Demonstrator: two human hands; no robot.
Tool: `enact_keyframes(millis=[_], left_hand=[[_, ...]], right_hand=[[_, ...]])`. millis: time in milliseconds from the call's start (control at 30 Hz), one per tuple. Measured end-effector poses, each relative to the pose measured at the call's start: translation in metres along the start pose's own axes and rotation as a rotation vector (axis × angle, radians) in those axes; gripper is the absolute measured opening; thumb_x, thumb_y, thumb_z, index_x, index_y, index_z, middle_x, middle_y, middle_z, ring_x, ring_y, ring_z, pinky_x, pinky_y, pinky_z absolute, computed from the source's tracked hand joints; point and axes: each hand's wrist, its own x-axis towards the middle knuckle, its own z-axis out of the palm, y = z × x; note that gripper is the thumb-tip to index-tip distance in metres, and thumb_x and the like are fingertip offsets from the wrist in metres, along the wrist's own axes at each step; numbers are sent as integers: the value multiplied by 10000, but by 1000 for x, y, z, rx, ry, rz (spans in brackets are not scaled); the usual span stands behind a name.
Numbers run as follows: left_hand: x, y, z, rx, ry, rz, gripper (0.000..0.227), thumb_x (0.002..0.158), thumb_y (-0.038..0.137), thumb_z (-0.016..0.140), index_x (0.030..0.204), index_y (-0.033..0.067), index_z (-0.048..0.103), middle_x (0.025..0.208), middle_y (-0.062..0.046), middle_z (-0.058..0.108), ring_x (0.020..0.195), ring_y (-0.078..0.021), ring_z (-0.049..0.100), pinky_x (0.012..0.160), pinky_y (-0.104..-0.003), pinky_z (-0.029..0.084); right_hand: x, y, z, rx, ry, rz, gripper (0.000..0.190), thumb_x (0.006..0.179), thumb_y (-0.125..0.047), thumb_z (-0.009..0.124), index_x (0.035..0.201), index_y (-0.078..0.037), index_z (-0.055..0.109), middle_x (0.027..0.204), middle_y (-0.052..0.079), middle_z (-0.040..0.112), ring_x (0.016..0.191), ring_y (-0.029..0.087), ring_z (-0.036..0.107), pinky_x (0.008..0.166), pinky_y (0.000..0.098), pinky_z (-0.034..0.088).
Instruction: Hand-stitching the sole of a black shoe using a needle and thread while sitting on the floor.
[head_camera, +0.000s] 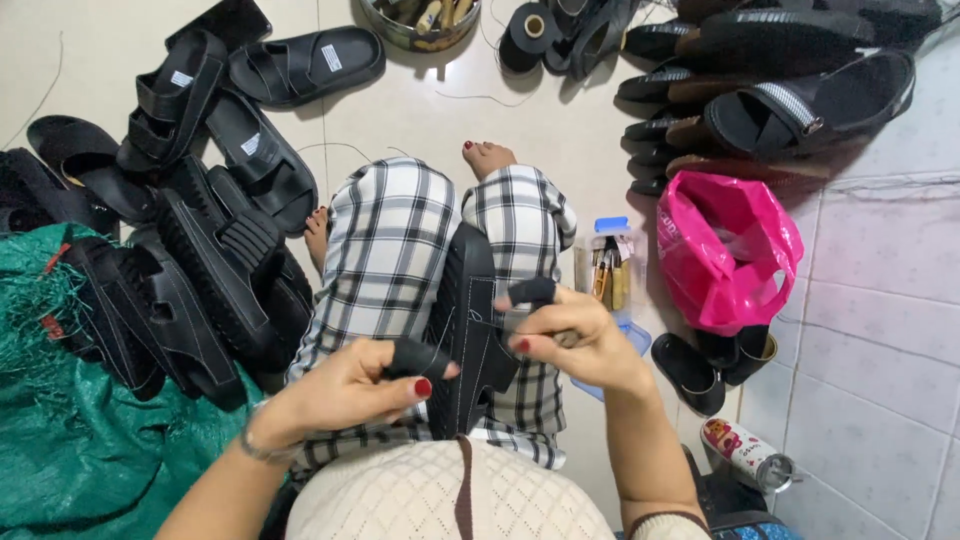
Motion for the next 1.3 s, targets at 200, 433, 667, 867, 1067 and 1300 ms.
enact_keyframes(millis=[200, 433, 667, 867, 1067, 1300], left_hand=[[28, -33, 12, 799, 421, 440, 323, 965, 372, 635, 977, 60, 718, 728, -145, 616, 766, -400, 679, 632, -461, 549], [2, -63, 29, 778, 400, 464, 522, 889, 308, 680, 447, 89, 510, 440, -56, 469, 385, -204, 435, 366, -317, 355], [-25, -72, -52, -103, -30, -501, 394, 868, 163, 622, 1202, 88, 818, 537, 37, 461, 450, -102, 388, 398, -253, 280], [-27, -78, -123, 1848, 786, -534, 387, 987, 572, 620, 950, 227, 791, 855, -98, 759, 1376, -295, 544, 1031, -420, 310], [34, 3, -40, 1117, 305, 272, 1240, 552, 661, 881, 1564, 179, 350, 1662, -269, 83, 1509, -491, 3, 1186, -621, 14], [53, -16, -25, 1093, 282, 440, 1215, 527, 722, 886, 1525, 175, 461, 1689, -173, 23, 1519, -371, -166, 1221, -599, -63]], right_hand=[[9, 47, 16, 1027, 122, 21, 253, 937, -112, 605, 803, 102, 601, 477, 233, 580, 264, 93, 340, 259, 239, 310], [29, 22, 24, 299, 455, 153, 154, 924, -83, 702, 776, -40, 694, 504, 8, 530, 395, 69, 448, 390, 187, 361], [10, 60, -47, -403, 526, 434, 452, 881, -125, 710, 1323, -73, 631, 622, -17, 502, 501, 103, 403, 432, 248, 310], [-10, -7, -41, -595, -35, -53, 600, 821, -25, 699, 1391, -192, 613, 713, -32, 533, 605, 111, 452, 580, 258, 396], [9, -26, -12, -815, -233, -84, 511, 910, -193, 669, 1411, -253, 587, 679, 5, 438, 499, 150, 438, 442, 306, 348], [14, -35, -13, -833, -229, -66, 511, 884, -160, 684, 1379, -271, 622, 674, 5, 446, 486, 156, 453, 420, 315, 358]])
